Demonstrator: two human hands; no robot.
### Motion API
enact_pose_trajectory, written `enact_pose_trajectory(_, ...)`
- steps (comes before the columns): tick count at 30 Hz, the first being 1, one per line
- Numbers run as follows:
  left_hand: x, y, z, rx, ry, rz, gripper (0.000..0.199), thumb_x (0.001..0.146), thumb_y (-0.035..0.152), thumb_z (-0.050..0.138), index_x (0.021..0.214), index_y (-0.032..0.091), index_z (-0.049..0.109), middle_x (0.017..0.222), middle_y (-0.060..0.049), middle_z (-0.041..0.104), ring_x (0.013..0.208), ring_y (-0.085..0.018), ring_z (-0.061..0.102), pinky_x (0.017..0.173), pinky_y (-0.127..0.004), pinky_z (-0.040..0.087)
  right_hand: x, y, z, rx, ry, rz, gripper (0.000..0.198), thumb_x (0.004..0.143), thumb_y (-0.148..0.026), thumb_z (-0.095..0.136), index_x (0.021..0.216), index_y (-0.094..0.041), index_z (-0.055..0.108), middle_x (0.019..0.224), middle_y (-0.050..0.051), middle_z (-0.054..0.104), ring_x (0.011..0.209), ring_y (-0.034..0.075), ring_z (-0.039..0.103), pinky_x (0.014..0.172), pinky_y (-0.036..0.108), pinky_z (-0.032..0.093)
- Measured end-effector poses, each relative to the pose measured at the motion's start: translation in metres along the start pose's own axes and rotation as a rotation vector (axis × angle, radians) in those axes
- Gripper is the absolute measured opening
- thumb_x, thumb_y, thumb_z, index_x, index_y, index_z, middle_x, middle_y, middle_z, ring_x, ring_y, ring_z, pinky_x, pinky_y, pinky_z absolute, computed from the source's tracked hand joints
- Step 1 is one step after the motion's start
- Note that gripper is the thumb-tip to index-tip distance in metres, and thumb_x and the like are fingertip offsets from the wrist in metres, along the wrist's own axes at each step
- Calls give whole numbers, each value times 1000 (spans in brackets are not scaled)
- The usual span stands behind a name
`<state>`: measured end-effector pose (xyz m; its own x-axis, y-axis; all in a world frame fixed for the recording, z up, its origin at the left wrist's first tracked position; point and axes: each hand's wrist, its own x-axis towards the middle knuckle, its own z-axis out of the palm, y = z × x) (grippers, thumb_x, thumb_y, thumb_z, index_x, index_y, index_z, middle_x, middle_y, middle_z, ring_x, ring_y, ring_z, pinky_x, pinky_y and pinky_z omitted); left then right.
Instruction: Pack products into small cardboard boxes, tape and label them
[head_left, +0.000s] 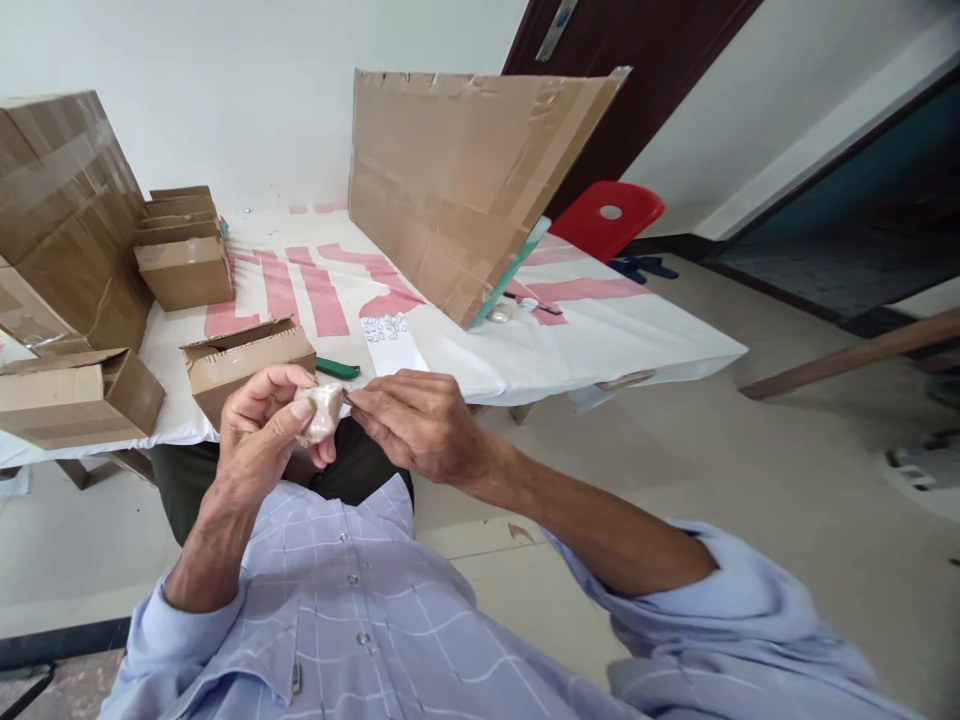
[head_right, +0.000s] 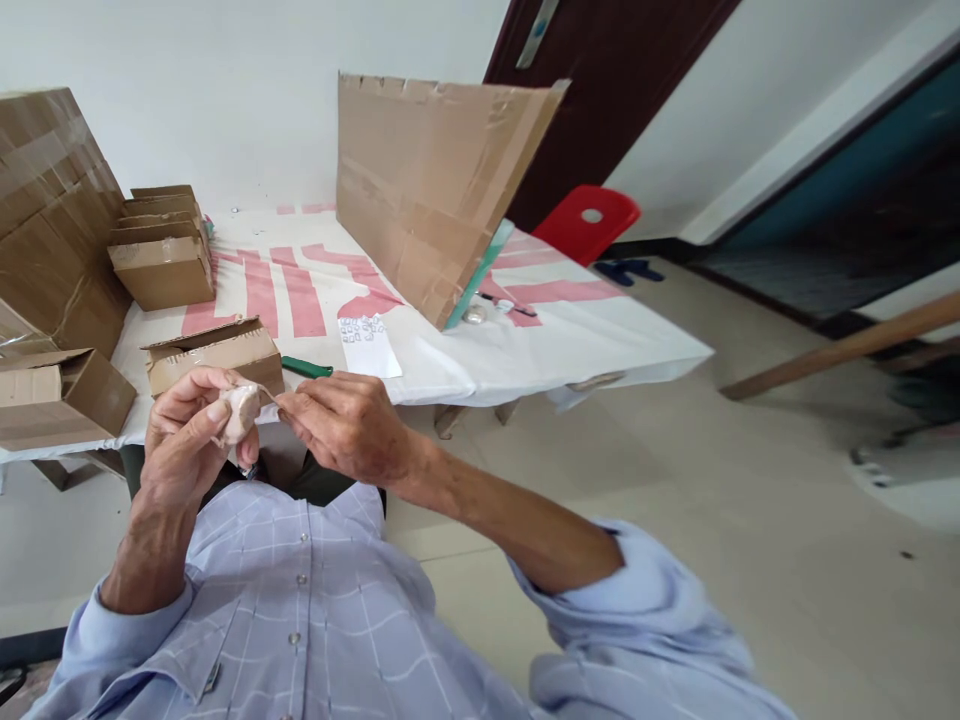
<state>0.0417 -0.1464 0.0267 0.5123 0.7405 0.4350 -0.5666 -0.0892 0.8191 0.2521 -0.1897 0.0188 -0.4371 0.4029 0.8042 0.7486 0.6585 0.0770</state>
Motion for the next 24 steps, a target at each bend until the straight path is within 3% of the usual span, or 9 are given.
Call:
enact_pose_trajectory(5,6,-12,4,259,179,131,29,93,41,88,104,19,73,72,1,74,50,-10,64,46,-19,53,1,-23,24,127,47,216,31,110,-16,51,83,-19,65,67,1,67,58,13,60,61,27,46)
enact_pose_trajectory(8,9,-20,-2,482,267,230,24,96,40,85,107,21,75,73,2,69,53,-8,59,50,-19,52,1,-33,35,271,67,380,31,111,-18,48,84,-20,63,68,0,67,57,13,59,60,25,45)
enact_pose_trajectory(12,15,-26,-16,656,285,277,20,94,36,86,104,22,75,73,4,63,54,-7,54,52,-19,49,-5,-50,48,386,1,508,32,110,-19,43,83,-21,62,67,0,67,59,14,61,62,27,46)
enact_pose_trajectory(15,19,-28,-22,590,231,205,25,92,39,88,101,22,72,65,7,58,50,-7,53,47,-18,46,-8,-63,50,457,-25,510,32,108,-18,44,80,-21,59,69,1,69,60,13,62,64,27,48)
enact_pose_trajectory(18,20,-26,-23,398,207,141,34,89,44,90,100,22,68,69,5,66,51,-9,61,48,-19,51,-9,-67,43,467,17,481,30,107,-17,46,82,-21,62,69,0,70,60,13,63,64,27,50)
enact_pose_trajectory(21,19,-19,-23,171,145,91,38,87,43,93,99,22,64,75,3,72,52,-10,65,48,-20,54,-11,-59,33,395,200,523,19,105,-18,57,88,-20,66,70,-2,67,60,12,62,63,26,52)
enact_pose_trajectory(23,18,-14,-23,70,106,41,40,85,44,94,99,22,64,74,3,72,50,-11,64,44,-20,53,-13,-49,28,352,338,598,3,101,-24,68,100,-21,69,82,0,69,68,14,66,64,26,56)
enact_pose_trajectory(24,17,-12,-22,38,91,15,40,84,44,95,99,22,64,74,3,72,49,-10,64,43,-19,52,-13,-44,26,360,376,631,12,100,-28,72,110,-22,69,93,2,71,74,15,68,66,27,59)
